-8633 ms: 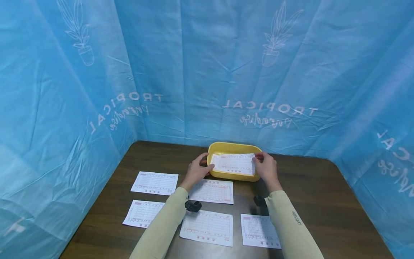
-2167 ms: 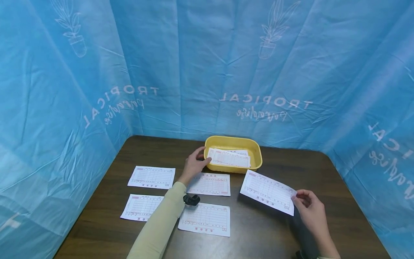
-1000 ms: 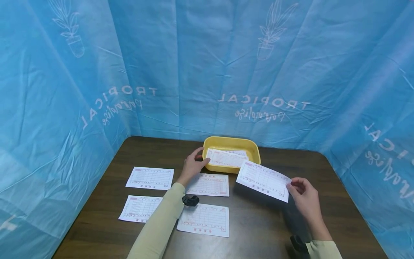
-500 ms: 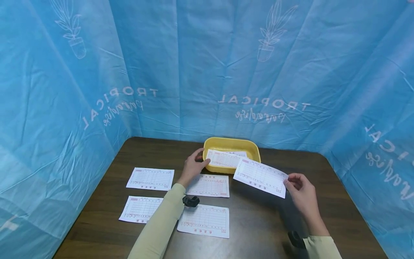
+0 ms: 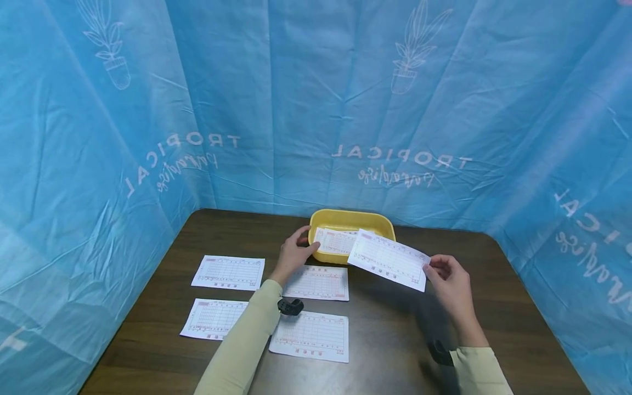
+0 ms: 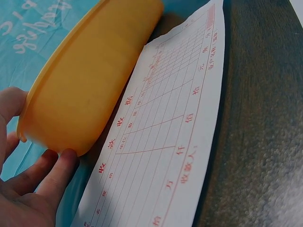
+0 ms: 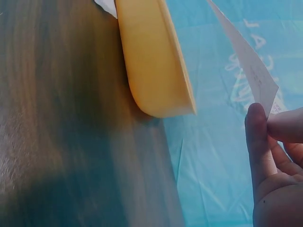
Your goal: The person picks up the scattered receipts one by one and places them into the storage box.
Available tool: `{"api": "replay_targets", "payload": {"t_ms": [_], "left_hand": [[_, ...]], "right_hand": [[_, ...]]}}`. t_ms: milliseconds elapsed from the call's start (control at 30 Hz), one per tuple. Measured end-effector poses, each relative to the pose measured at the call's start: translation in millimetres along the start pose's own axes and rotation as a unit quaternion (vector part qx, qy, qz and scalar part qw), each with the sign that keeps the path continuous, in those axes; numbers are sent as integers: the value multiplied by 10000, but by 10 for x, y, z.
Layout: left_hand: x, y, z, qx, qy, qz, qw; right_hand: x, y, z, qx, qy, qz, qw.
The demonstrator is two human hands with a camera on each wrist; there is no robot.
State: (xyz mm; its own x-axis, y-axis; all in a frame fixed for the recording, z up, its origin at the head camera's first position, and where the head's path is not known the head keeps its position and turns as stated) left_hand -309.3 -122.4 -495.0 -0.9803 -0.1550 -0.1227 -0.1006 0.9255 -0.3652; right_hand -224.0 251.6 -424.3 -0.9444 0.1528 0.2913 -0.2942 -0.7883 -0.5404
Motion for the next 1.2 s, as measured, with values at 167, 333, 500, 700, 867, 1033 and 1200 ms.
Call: {"api": "replay_targets", "payload": {"t_ms": [167, 333, 500, 700, 867, 1033, 1200], "left_hand": [[5, -4, 10, -3, 18, 24, 10000], [14, -15, 17, -24, 10, 25, 10000], [14, -15, 13, 26, -13, 30, 10000], [13, -3, 20, -19, 8, 31, 10000], [7, 11, 24, -49, 30, 116, 9999], [-1, 5, 16, -99, 54, 145, 9998], [-1, -17, 8, -111, 75, 129, 9998]], "right_hand": [[52, 41, 16, -3, 65, 0, 10000], [100, 61, 37, 74, 171, 2, 9998], [131, 87, 32, 98, 175, -17, 9998], [144, 138, -3, 81, 98, -49, 9999], [146, 156, -14, 158, 111, -123, 9997], [173, 183, -14, 255, 163, -70, 9995], [207, 222, 8, 296, 183, 13, 9994]]}}
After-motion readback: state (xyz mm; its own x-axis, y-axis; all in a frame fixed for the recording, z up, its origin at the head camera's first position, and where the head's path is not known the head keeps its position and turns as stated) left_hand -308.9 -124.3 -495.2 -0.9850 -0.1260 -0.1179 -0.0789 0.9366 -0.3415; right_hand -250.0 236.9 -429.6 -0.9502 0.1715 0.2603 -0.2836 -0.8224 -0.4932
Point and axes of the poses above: each hand's wrist, its own x-axis towards the middle knuckle, its own y-axis out of the palm, z = x × y, the point moved 6 cm from there along x, towards the middle knuckle, and after that the axes turned 8 degrees about -y, right-handed, at the moved point
